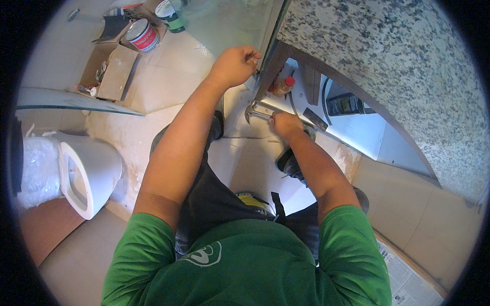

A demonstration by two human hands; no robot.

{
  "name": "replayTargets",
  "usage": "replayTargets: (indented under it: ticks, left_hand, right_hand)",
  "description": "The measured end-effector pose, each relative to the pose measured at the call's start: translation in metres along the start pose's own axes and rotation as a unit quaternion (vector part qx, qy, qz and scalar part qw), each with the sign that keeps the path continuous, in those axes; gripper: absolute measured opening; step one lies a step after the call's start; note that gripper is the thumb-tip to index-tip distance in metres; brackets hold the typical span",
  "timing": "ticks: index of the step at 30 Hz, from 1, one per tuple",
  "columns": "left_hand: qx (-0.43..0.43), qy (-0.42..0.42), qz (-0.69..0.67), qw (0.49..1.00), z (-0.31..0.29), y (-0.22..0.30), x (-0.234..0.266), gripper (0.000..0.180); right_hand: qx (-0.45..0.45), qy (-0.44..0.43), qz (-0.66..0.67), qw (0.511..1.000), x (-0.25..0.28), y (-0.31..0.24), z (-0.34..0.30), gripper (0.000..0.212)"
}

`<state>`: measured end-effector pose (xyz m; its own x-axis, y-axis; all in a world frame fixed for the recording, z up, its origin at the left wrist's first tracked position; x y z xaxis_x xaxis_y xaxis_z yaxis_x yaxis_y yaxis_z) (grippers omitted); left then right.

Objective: The person kneels under a bathroom vanity and uses a hammer and a screwdriver to adjust or secure the cabinet frame and door. They repeatedly tap and tighten components inside the cabinet space.

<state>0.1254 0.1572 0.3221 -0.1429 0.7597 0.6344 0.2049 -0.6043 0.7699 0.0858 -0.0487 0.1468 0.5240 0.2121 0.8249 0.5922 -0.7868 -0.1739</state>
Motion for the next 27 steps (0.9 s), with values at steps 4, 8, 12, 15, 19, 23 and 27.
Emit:
replayTargets:
  ticks: [4, 8, 12, 15, 19, 23, 27]
  left_hand:
    - [0.017, 0.01, -0.054, 0.998, 0.002, -0.005, 0.003, 0.025]
    - [0.014, 0.042, -0.056, 0.997, -0.001, 0.004, 0.012, 0.026]
    - [0.045, 0.04, -0.064, 0.996, -0.005, 0.01, 0.021, 0.027]
    - [0.061, 0.033, -0.083, 0.994, -0.007, 0.008, 0.023, 0.029]
    - [0.053, 0.043, -0.087, 0.994, -0.006, 0.005, 0.023, 0.029]
    - [0.026, 0.062, -0.08, 0.995, -0.005, 0.009, 0.024, 0.03]
    - [0.006, 0.073, -0.079, 0.994, -0.006, 0.009, 0.026, 0.028]
  right_hand:
    - [0.05, -0.015, -0.032, 0.998, 0.015, -0.016, -0.008, 0.036]
    - [0.09, -0.029, -0.089, 0.992, 0.018, -0.013, -0.005, 0.035]
    - [0.04, 0.013, -0.057, 0.998, 0.022, 0.011, 0.008, 0.035]
    - [0.038, 0.01, -0.08, 0.996, 0.007, 0.011, 0.014, 0.04]
    - [0.058, -0.02, -0.071, 0.996, 0.013, -0.005, 0.006, 0.038]
    - [0.056, -0.019, -0.085, 0.995, 0.014, -0.002, 0.009, 0.038]
    - [0.047, 0.03, -0.049, 0.997, 0.014, -0.006, 0.003, 0.039]
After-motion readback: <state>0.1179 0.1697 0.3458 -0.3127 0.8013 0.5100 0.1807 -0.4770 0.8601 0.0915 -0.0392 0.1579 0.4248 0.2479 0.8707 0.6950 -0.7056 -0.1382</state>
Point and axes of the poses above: each hand's wrist, its own z-axis towards the middle knuckle, its own x-axis out of the back of the hand, y = z × x, the point moved 9 cm from there along z, towards the middle knuckle, and after that the axes turned 8 degrees about x, right-handed, at the moved point
